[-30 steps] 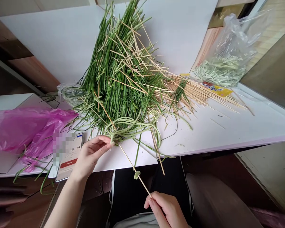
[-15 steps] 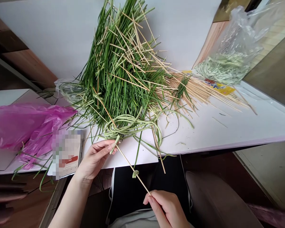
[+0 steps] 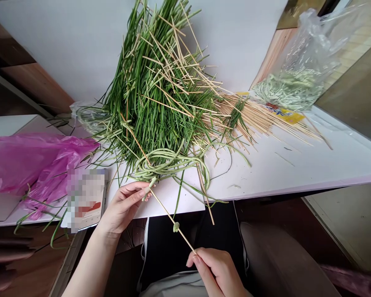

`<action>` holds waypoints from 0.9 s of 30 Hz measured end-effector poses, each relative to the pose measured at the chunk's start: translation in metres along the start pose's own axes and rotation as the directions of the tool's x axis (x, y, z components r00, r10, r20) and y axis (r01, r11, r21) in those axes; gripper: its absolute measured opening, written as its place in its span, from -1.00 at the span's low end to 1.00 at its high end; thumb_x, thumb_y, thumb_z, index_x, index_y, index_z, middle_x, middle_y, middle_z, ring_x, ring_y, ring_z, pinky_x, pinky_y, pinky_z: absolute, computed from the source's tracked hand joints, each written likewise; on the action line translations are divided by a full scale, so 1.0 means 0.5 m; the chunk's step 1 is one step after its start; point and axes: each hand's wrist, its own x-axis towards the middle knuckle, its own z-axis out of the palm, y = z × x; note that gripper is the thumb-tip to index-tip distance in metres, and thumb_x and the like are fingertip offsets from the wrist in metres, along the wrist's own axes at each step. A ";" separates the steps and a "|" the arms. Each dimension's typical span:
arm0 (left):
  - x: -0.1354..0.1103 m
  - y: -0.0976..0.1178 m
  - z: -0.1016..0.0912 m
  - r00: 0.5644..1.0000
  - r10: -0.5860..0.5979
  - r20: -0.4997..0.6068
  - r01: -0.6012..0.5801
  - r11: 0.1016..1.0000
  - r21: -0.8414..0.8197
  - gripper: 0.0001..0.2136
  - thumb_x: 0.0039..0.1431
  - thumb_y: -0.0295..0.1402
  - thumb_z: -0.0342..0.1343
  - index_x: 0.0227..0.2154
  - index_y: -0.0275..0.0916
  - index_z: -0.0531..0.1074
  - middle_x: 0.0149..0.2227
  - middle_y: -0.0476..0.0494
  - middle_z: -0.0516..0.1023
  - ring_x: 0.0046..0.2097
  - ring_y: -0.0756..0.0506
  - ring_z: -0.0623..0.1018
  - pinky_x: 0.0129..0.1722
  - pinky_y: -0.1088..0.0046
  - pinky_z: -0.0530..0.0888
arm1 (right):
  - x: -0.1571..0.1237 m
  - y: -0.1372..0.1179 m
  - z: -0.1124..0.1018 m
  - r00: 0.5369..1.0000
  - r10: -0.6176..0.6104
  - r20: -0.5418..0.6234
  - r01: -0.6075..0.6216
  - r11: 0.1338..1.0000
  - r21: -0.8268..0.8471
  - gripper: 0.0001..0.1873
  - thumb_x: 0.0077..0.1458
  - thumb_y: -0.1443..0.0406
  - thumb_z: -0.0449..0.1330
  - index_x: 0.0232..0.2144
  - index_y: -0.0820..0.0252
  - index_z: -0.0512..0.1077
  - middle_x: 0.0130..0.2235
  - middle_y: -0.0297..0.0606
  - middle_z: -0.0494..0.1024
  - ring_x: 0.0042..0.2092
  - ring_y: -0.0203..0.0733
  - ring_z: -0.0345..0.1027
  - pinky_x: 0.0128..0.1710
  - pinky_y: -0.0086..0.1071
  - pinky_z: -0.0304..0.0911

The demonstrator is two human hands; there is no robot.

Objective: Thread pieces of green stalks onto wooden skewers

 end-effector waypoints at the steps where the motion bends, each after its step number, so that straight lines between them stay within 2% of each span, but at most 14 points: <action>1: 0.000 0.000 0.001 1.000 0.006 -0.001 -0.006 1.000 0.001 -0.73 -0.19 -0.20 0.60 -0.38 -0.13 0.76 -0.39 -0.09 0.71 -0.38 -0.01 0.54 -0.27 0.46 0.47 | 0.000 0.000 0.000 1.000 0.000 0.006 0.000 1.000 -0.004 -0.62 0.49 0.18 0.03 -0.38 0.04 0.47 -0.43 -0.39 0.61 -0.42 -0.24 0.52 -0.33 -0.50 0.34; 5: 0.002 0.002 0.008 1.000 0.007 0.005 -0.006 1.000 -0.017 -0.73 -0.20 -0.18 0.60 -0.40 -0.15 0.75 -0.46 -0.05 0.66 -0.43 0.03 0.49 -0.29 0.49 0.47 | -0.003 -0.004 -0.002 1.000 0.011 0.027 -0.010 1.000 -0.022 -0.61 0.50 0.18 0.01 -0.38 0.04 0.46 -0.44 -0.39 0.60 -0.42 -0.23 0.50 -0.32 -0.48 0.32; 11: 0.002 0.003 0.011 1.000 -0.003 0.021 0.005 0.998 -0.067 -0.72 -0.18 -0.19 0.60 -0.39 -0.17 0.75 -0.46 -0.05 0.65 -0.43 0.06 0.50 -0.30 0.56 0.48 | -0.007 -0.009 -0.006 0.999 0.026 0.040 -0.025 1.000 -0.013 -0.60 0.51 0.15 0.00 -0.40 0.04 0.43 -0.43 -0.44 0.57 -0.40 -0.28 0.49 -0.32 -0.52 0.30; 17: 0.001 0.004 0.008 0.999 0.012 0.033 -0.011 0.999 -0.038 -0.73 -0.18 -0.19 0.60 -0.42 -0.20 0.75 -0.51 -0.04 0.63 -0.44 0.06 0.51 -0.30 0.57 0.47 | -0.016 -0.001 -0.003 0.993 0.088 0.076 -0.085 0.996 -0.037 -0.59 0.52 0.13 -0.01 -0.37 0.03 0.46 -0.41 -0.46 0.55 -0.37 -0.29 0.45 -0.27 -0.54 0.27; 23: -0.001 0.003 0.012 1.000 0.009 0.026 -0.009 1.000 0.000 -0.72 -0.20 -0.19 0.61 -0.46 -0.21 0.74 -0.51 -0.07 0.65 -0.44 0.05 0.52 -0.29 0.54 0.45 | -0.017 -0.011 0.002 0.984 0.156 0.082 -0.154 0.988 -0.028 -0.43 0.51 -0.01 -0.11 -0.42 0.07 0.47 -0.47 -0.40 0.47 -0.42 -0.24 0.36 -0.34 -0.46 0.23; 27: 0.000 0.000 0.011 0.999 0.008 0.032 -0.006 0.999 -0.039 -0.73 -0.16 -0.20 0.59 -0.42 -0.21 0.75 -0.49 -0.06 0.65 -0.43 0.06 0.52 -0.28 0.56 0.45 | -0.019 -0.022 0.006 0.979 0.197 0.051 -0.197 0.980 0.011 -0.34 0.48 -0.11 -0.13 -0.45 0.07 0.51 -0.48 -0.36 0.47 -0.42 -0.20 0.36 -0.36 -0.43 0.22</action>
